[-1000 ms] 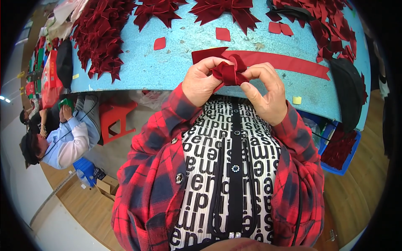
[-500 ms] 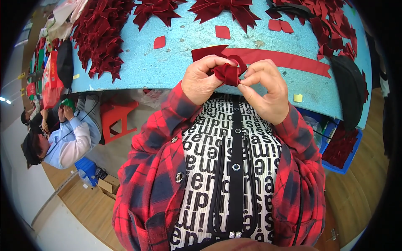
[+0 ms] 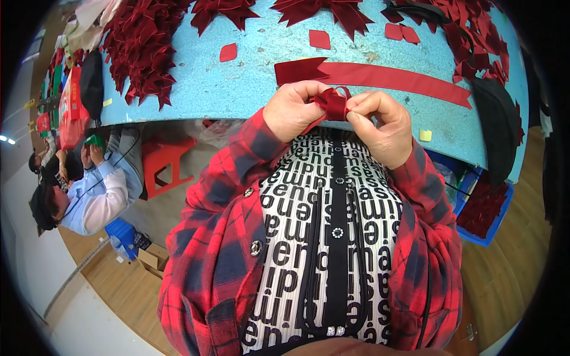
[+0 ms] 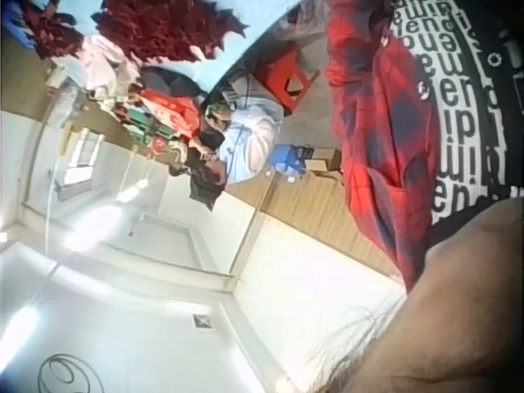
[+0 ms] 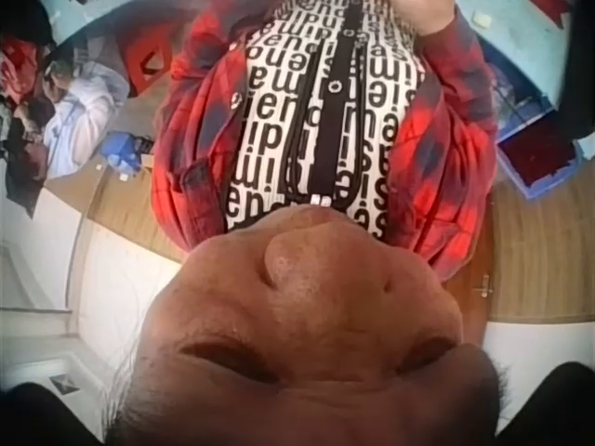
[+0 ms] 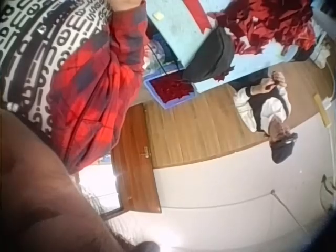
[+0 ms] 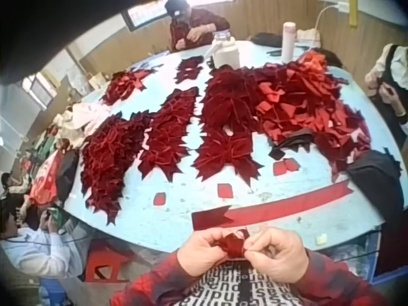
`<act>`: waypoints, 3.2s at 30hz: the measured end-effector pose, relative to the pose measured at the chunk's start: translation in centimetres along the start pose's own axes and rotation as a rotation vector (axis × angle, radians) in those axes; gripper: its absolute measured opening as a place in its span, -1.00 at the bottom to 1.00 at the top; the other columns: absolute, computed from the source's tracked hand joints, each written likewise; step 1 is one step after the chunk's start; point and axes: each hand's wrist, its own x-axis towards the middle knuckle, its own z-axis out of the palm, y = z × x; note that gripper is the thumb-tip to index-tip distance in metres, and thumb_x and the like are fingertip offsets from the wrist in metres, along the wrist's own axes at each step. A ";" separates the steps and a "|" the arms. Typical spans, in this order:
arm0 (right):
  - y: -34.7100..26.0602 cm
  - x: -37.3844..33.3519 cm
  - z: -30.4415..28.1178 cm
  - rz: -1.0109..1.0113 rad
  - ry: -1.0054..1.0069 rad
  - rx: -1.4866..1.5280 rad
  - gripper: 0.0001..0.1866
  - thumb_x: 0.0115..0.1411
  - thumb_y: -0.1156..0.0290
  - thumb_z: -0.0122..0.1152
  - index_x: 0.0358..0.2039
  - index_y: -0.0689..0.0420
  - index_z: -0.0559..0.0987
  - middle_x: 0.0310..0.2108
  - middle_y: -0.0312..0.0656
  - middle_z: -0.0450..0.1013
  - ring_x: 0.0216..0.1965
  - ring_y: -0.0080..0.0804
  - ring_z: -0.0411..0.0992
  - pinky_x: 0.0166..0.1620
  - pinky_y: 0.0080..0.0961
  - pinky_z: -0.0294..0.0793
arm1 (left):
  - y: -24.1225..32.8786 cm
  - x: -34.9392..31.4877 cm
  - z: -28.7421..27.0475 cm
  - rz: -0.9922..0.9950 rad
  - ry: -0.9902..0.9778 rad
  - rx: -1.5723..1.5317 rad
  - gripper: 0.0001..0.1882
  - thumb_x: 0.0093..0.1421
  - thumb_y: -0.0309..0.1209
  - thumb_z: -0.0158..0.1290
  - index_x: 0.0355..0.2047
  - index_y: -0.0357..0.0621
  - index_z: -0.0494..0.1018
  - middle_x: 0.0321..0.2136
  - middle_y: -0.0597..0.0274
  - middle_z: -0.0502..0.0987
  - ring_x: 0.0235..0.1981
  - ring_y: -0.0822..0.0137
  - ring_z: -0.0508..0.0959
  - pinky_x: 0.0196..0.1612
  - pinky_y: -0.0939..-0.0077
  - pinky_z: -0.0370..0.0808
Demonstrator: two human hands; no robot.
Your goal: Folding and assembling red fabric strips into decorative bows.
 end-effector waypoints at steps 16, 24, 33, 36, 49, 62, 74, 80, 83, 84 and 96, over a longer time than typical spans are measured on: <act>0.7 1.2 -1.0 0.480 0.003 0.384 -0.77 0.28 0.26 0.07 -0.24 0.17 0.52 -0.48 -0.41 0.41 -0.47 -0.75 0.27 -0.36 -0.79 0.23 | -0.6 0.1 -0.3 -0.190 -0.022 -0.249 -0.75 0.23 -0.46 -0.05 -0.10 -0.22 0.47 -0.46 0.34 0.50 -0.67 0.62 0.35 -0.62 0.76 0.26; 1.8 0.4 -2.0 0.424 -0.096 0.375 -0.73 0.27 0.24 0.10 -0.20 0.19 0.54 -0.42 -0.43 0.42 -0.40 -0.72 0.26 -0.27 -0.73 0.23 | -0.6 0.3 0.2 -0.205 0.005 -0.272 -0.75 0.23 -0.45 -0.03 -0.10 -0.22 0.47 -0.46 0.34 0.50 -0.68 0.62 0.35 -0.64 0.76 0.26; 1.5 0.5 -2.3 0.548 -0.139 0.392 -0.80 0.21 0.32 0.21 -0.23 0.17 0.58 -0.40 -0.47 0.42 -0.38 -0.76 0.26 -0.23 -0.75 0.23 | -0.5 0.5 1.2 -0.117 0.056 0.017 -0.78 0.24 -0.47 0.03 -0.11 -0.26 0.47 -0.32 0.29 0.56 -0.41 0.58 0.49 -0.36 0.73 0.43; 1.3 0.5 -2.3 0.560 -0.131 0.411 -0.81 0.22 0.34 0.19 -0.24 0.17 0.57 -0.43 -0.47 0.40 -0.43 -0.76 0.23 -0.30 -0.75 0.22 | -0.7 0.6 1.4 -0.045 0.067 0.009 -0.81 0.24 -0.50 0.02 -0.15 -0.29 0.49 -0.32 0.32 0.56 -0.32 0.59 0.51 -0.21 0.71 0.45; 2.6 -0.4 -3.6 0.701 -0.198 0.957 -0.86 0.27 0.38 0.07 -0.31 0.18 0.52 -0.60 -0.50 0.17 -0.60 -0.73 0.03 -0.53 -0.72 0.08 | -1.0 0.8 0.9 -0.023 -0.162 -0.101 -0.76 0.25 -0.38 0.09 -0.11 -0.21 0.45 -0.29 0.34 0.54 -0.34 0.60 0.50 -0.27 0.70 0.45; 2.7 -0.3 -3.2 0.681 -0.248 1.078 -0.83 0.25 0.35 0.07 -0.38 0.19 0.48 -0.62 -0.48 0.15 -0.63 -0.73 0.04 -0.59 -0.75 0.02 | -1.6 1.1 1.0 0.052 -0.103 0.028 -0.85 0.27 -0.47 0.04 -0.17 -0.22 0.46 -0.26 0.35 0.53 -0.25 0.55 0.50 -0.16 0.64 0.46; 2.2 -0.5 -3.8 0.688 -0.330 0.727 -0.73 0.25 0.25 0.15 -0.36 0.23 0.52 -0.71 -0.52 0.17 -0.69 -0.77 0.02 -0.61 -0.76 0.00 | -1.2 1.0 1.1 0.058 -0.086 0.135 -0.85 0.26 -0.54 0.00 -0.16 -0.27 0.46 -0.23 0.29 0.54 -0.20 0.48 0.52 -0.08 0.60 0.46; 2.0 -0.7 -3.0 0.808 -0.278 1.129 -0.72 0.26 0.23 0.13 -0.39 0.22 0.54 -0.70 -0.51 0.16 -0.68 -0.75 0.02 -0.61 -0.74 -0.01 | -1.5 1.0 0.9 0.064 -0.092 0.175 -0.85 0.25 -0.56 0.01 -0.17 -0.27 0.46 -0.23 0.29 0.54 -0.20 0.49 0.52 -0.08 0.60 0.46; 1.4 -1.1 -2.3 0.740 -0.209 0.931 -0.71 0.27 0.21 0.10 -0.42 0.20 0.53 -0.70 -0.51 0.14 -0.68 -0.73 0.02 -0.61 -0.73 0.00 | -1.6 1.0 1.0 0.042 -0.095 0.060 -0.86 0.25 -0.56 0.01 -0.18 -0.26 0.47 -0.24 0.29 0.54 -0.21 0.50 0.51 -0.09 0.60 0.46; 1.1 -1.2 -2.1 0.690 -0.188 0.752 -0.70 0.28 0.20 0.09 -0.43 0.18 0.52 -0.70 -0.51 0.12 -0.68 -0.73 0.01 -0.61 -0.72 0.00 | -1.6 1.0 1.0 0.042 -0.095 0.059 -0.86 0.25 -0.56 0.01 -0.18 -0.26 0.47 -0.24 0.29 0.54 -0.21 0.50 0.51 -0.09 0.60 0.46; 2.6 -1.5 -1.9 0.598 -0.263 1.041 -0.75 0.24 0.24 0.17 -0.42 0.16 0.56 -0.56 -0.38 0.30 -0.55 -0.65 0.17 -0.47 -0.66 0.15 | -0.9 0.0 1.0 0.056 -0.078 0.045 -0.85 0.24 -0.53 0.03 -0.18 -0.24 0.48 -0.28 0.34 0.54 -0.29 0.55 0.51 -0.18 0.65 0.45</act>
